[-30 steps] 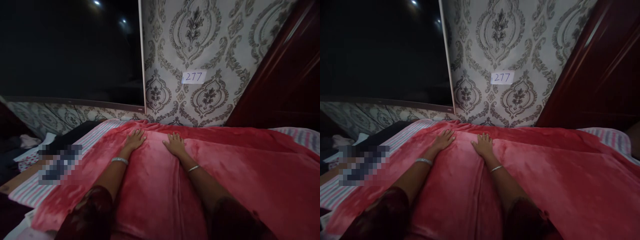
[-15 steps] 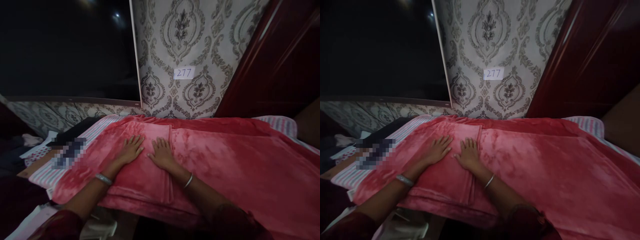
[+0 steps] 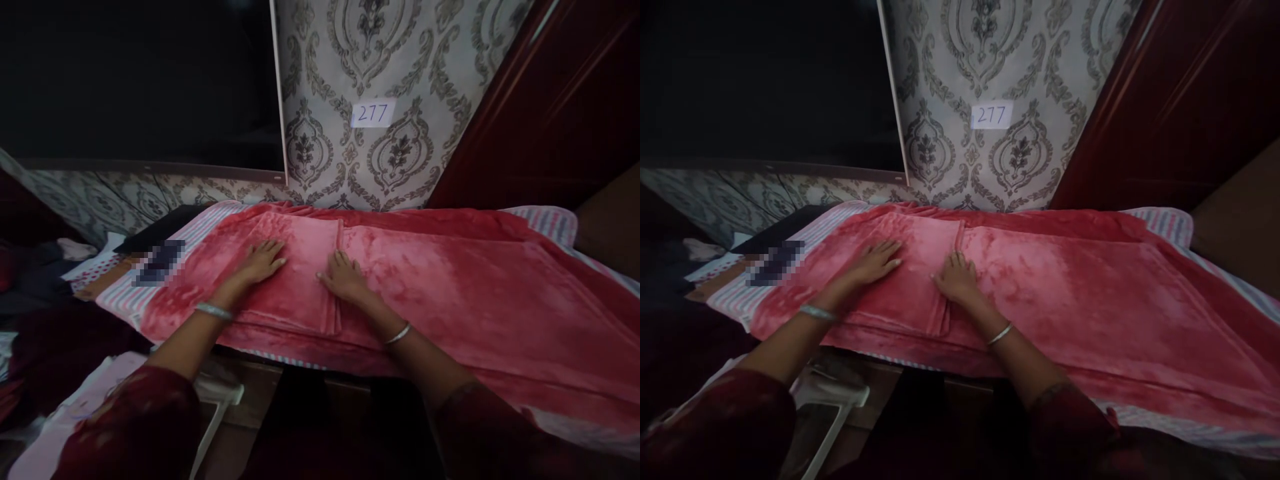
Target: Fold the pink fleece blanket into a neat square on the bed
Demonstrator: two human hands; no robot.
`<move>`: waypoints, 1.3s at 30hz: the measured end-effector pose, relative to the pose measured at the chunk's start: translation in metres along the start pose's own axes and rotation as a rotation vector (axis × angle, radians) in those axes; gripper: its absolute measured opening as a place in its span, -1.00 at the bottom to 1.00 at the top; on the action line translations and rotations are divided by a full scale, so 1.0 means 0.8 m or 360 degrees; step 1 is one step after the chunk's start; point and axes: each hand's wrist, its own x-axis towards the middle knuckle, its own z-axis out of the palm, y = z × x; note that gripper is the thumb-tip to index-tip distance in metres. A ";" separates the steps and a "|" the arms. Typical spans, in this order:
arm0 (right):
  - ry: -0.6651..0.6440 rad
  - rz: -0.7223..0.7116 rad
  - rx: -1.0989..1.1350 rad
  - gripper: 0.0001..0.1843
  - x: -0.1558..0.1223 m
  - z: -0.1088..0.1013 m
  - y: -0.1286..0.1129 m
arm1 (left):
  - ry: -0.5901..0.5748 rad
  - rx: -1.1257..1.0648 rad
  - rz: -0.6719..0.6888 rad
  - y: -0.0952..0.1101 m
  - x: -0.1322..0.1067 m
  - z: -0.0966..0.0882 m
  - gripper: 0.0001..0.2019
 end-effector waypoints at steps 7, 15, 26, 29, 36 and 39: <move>0.0075 -0.0494 0.0125 -0.19 -0.050 0.020 -0.060 | 0.0120 0.0151 -0.0172 -0.009 -0.070 0.023 -0.37; 0.0018 -0.0379 0.0190 -0.25 -0.087 0.034 -0.013 | 0.0209 0.0222 -0.0189 -0.004 -0.075 0.044 -0.39; 0.0315 -0.0331 0.0110 -0.33 -0.104 0.061 0.005 | 0.0052 0.0223 -0.0228 0.004 -0.077 0.034 -0.38; 0.0402 -0.0351 0.0104 -0.36 -0.104 0.064 0.004 | 0.0045 0.0205 -0.0225 0.003 -0.080 0.033 -0.37; 0.0571 -0.0358 0.0172 -0.44 -0.109 0.071 0.004 | 0.0089 0.0195 -0.0201 -0.005 -0.079 0.037 -0.38; 0.0649 -0.0367 0.0233 -0.49 -0.111 0.074 0.004 | 0.0125 0.0203 -0.0207 -0.008 -0.075 0.042 -0.39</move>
